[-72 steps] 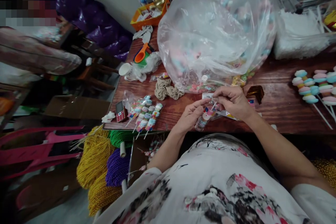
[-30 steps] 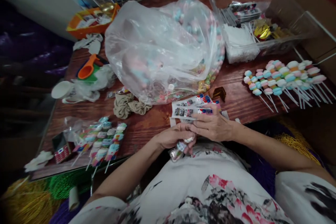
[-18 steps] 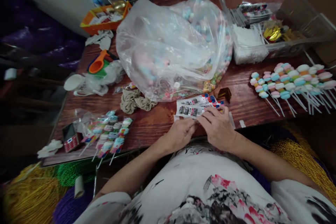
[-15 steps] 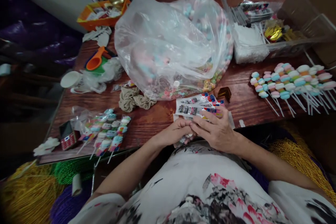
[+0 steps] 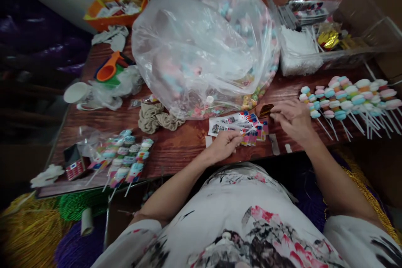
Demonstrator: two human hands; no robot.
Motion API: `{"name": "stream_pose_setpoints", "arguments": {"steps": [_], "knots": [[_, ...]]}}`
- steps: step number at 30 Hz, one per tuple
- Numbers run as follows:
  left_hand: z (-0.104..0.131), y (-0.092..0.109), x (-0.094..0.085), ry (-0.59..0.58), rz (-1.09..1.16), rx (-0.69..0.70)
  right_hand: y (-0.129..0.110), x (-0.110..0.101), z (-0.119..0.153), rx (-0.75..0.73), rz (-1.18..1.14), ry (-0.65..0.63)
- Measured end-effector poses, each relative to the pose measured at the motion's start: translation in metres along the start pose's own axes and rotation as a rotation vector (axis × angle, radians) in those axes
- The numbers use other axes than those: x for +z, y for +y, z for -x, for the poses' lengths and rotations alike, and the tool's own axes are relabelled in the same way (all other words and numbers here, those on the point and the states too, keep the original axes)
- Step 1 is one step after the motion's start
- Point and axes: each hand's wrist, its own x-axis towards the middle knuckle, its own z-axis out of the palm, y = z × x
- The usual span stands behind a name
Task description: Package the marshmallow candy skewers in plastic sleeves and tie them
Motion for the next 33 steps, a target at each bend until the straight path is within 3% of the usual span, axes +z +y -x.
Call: {"name": "stream_pose_setpoints", "arguments": {"steps": [2,5,10,13,18,22,24,27,30,33], "knots": [[-0.005,-0.010,-0.003,0.030,0.098,-0.115,0.012,0.004,-0.013,0.039,0.217,-0.013],[-0.004,-0.017,-0.007,0.069,0.215,-0.219,0.011,0.022,-0.027,0.004,0.393,-0.124],[0.001,-0.012,-0.004,0.197,0.394,-0.277,-0.004,0.051,-0.039,-0.026,0.536,-0.289],[0.005,-0.006,-0.001,0.277,0.591,-0.291,-0.007,0.058,-0.041,0.005,0.534,-0.313],[0.019,0.005,-0.004,0.325,0.801,-0.358,-0.002,0.046,-0.037,0.136,0.335,-0.154],[0.024,0.006,-0.009,0.334,0.795,-0.354,0.013,0.030,-0.025,0.278,-0.194,0.118],[0.023,0.004,-0.010,0.342,0.781,-0.340,0.021,0.026,-0.016,0.276,-0.260,0.192],[0.022,0.000,-0.011,0.350,0.767,-0.323,0.027,0.025,-0.004,0.149,0.070,0.198],[0.021,-0.003,-0.009,0.346,0.764,-0.320,0.018,0.028,-0.002,0.034,0.315,0.064],[0.020,-0.002,-0.004,0.328,0.766,-0.317,0.001,0.034,-0.010,0.029,0.454,-0.088]]}}
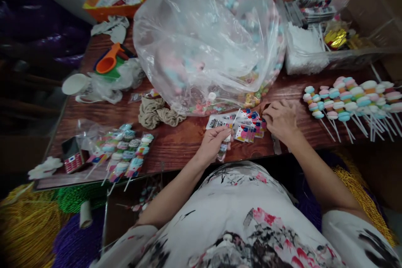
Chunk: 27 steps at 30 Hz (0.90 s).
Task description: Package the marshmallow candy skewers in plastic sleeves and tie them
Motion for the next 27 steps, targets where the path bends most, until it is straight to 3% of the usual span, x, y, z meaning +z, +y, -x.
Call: {"name": "stream_pose_setpoints", "arguments": {"steps": [4,8,10,15,18,21,23,27], "knots": [[0.000,-0.004,0.003,-0.001,-0.036,0.021,-0.012,-0.001,-0.011,-0.033,0.170,-0.142],[0.002,-0.009,0.001,0.022,-0.055,0.016,-0.004,0.004,-0.009,-0.052,0.172,-0.178],[0.003,-0.010,0.001,0.014,-0.047,0.004,0.006,0.006,-0.007,-0.053,0.098,-0.142],[0.004,-0.007,0.002,-0.036,-0.014,-0.045,0.037,0.006,-0.001,0.069,-0.311,0.083],[0.003,-0.007,0.003,-0.066,-0.008,-0.072,0.043,-0.001,0.003,0.107,-0.528,0.179],[0.000,-0.009,0.007,-0.078,-0.053,-0.036,0.024,-0.016,0.012,0.132,-0.683,0.281],[-0.002,-0.011,0.012,-0.076,-0.108,0.044,-0.001,-0.027,0.019,0.131,-0.755,0.253],[-0.005,-0.011,0.018,-0.077,-0.262,0.320,-0.056,-0.037,0.028,-0.041,-0.824,-0.116]]}}
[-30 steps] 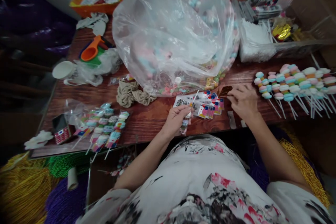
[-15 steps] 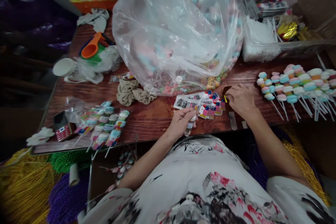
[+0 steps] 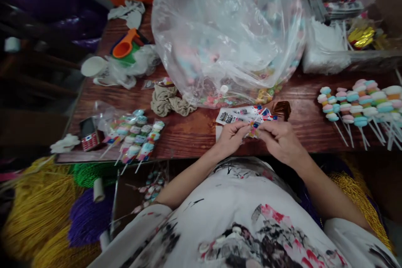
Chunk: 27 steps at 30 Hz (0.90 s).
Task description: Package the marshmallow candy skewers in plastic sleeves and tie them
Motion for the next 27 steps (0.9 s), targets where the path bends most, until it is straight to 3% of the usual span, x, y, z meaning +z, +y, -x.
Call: {"name": "stream_pose_setpoints", "arguments": {"steps": [4,9,17,27], "knots": [[0.006,0.005,-0.005,-0.009,-0.224,0.213,-0.008,0.022,-0.010,0.042,-0.026,-0.157],[0.018,0.012,-0.016,-0.076,-0.342,0.201,-0.005,0.022,-0.021,0.004,0.074,-0.241],[0.017,0.016,-0.023,-0.175,-0.377,0.339,-0.013,0.018,-0.026,0.028,-0.012,-0.190],[0.012,0.012,-0.023,-0.014,-0.275,0.212,-0.014,0.029,-0.022,-0.120,0.107,-0.103]]}}
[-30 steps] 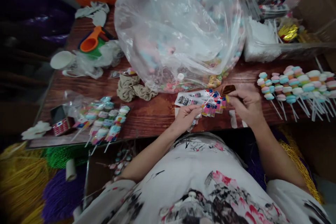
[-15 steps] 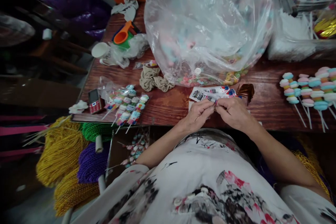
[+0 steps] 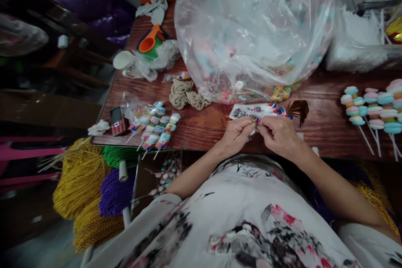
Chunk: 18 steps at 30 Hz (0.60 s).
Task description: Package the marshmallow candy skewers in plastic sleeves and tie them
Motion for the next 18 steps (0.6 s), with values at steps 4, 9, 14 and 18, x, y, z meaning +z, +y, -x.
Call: {"name": "stream_pose_setpoints", "arguments": {"steps": [4,9,14,18], "knots": [[-0.002,0.000,-0.003,0.014,0.029,-0.018,0.012,0.009,0.006,0.017,-0.234,0.047],[0.000,0.004,-0.002,-0.130,0.319,-0.239,0.036,0.019,0.012,0.224,-0.722,-0.085],[0.004,0.013,-0.005,-0.445,0.802,-0.651,0.026,-0.001,0.019,-0.199,-0.397,-0.167],[0.003,0.022,-0.013,-0.766,0.908,-0.783,0.003,-0.022,0.034,-0.851,0.160,-0.003]]}}
